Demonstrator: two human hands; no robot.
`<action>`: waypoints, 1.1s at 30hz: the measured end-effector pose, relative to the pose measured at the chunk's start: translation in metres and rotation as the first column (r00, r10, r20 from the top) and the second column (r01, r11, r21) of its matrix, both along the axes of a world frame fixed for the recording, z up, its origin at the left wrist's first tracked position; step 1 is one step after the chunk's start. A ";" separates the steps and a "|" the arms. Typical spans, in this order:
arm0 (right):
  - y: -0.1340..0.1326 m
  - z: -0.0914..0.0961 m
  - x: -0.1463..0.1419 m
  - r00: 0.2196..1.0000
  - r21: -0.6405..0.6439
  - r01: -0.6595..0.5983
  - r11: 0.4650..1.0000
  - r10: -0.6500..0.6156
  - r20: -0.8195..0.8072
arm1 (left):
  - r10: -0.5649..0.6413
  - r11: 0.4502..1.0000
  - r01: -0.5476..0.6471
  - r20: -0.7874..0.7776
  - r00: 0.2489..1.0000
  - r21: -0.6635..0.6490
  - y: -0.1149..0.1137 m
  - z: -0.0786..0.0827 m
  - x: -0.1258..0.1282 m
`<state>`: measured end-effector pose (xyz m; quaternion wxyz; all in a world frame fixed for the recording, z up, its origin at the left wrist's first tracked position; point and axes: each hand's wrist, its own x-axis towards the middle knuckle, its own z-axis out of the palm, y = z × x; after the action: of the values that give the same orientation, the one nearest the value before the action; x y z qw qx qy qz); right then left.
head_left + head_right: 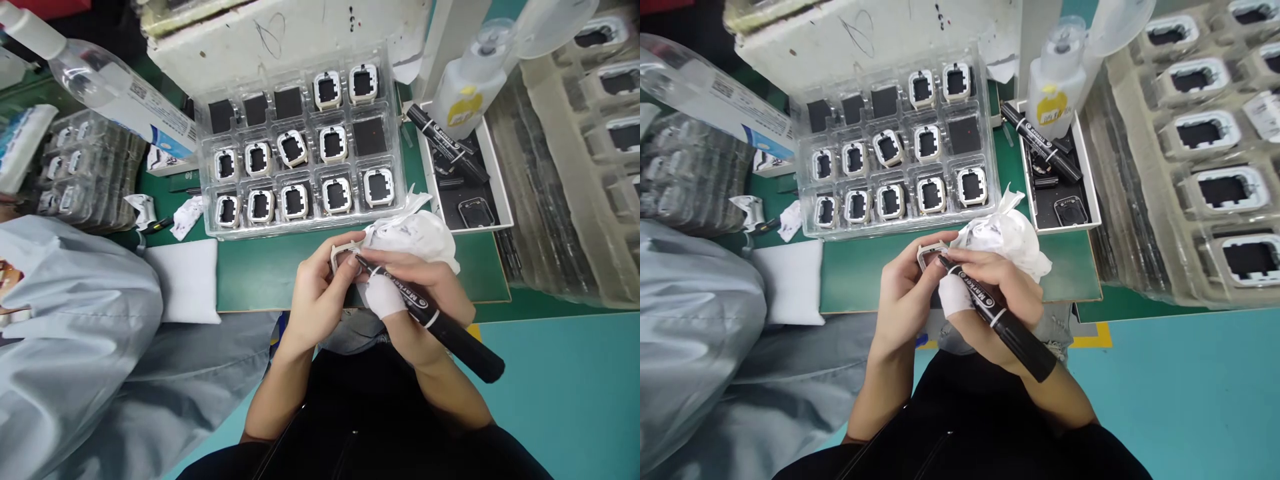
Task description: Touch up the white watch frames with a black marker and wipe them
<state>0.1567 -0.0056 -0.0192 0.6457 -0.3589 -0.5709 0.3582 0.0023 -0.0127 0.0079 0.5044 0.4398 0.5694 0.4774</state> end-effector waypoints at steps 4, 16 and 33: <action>-0.001 -0.001 0.000 0.999 -0.014 0.052 0.999 -0.052 -0.006 | 0.025 1.000 -0.025 0.030 0.999 0.002 0.002 0.000 0.002; 0.004 0.011 -0.009 0.986 -0.003 0.168 0.986 -0.168 -0.001 | 0.018 1.000 -0.019 0.060 0.998 0.018 0.001 -0.003 0.002; 0.003 0.005 -0.005 0.975 -0.008 -0.050 0.999 0.047 -0.219 | -0.015 0.998 0.008 0.109 0.994 0.060 0.001 -0.005 0.002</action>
<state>0.1520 -0.0029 -0.0144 0.6933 -0.3077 -0.5025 0.4149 0.0048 -0.0119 0.0027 0.5244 0.4311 0.5238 0.5146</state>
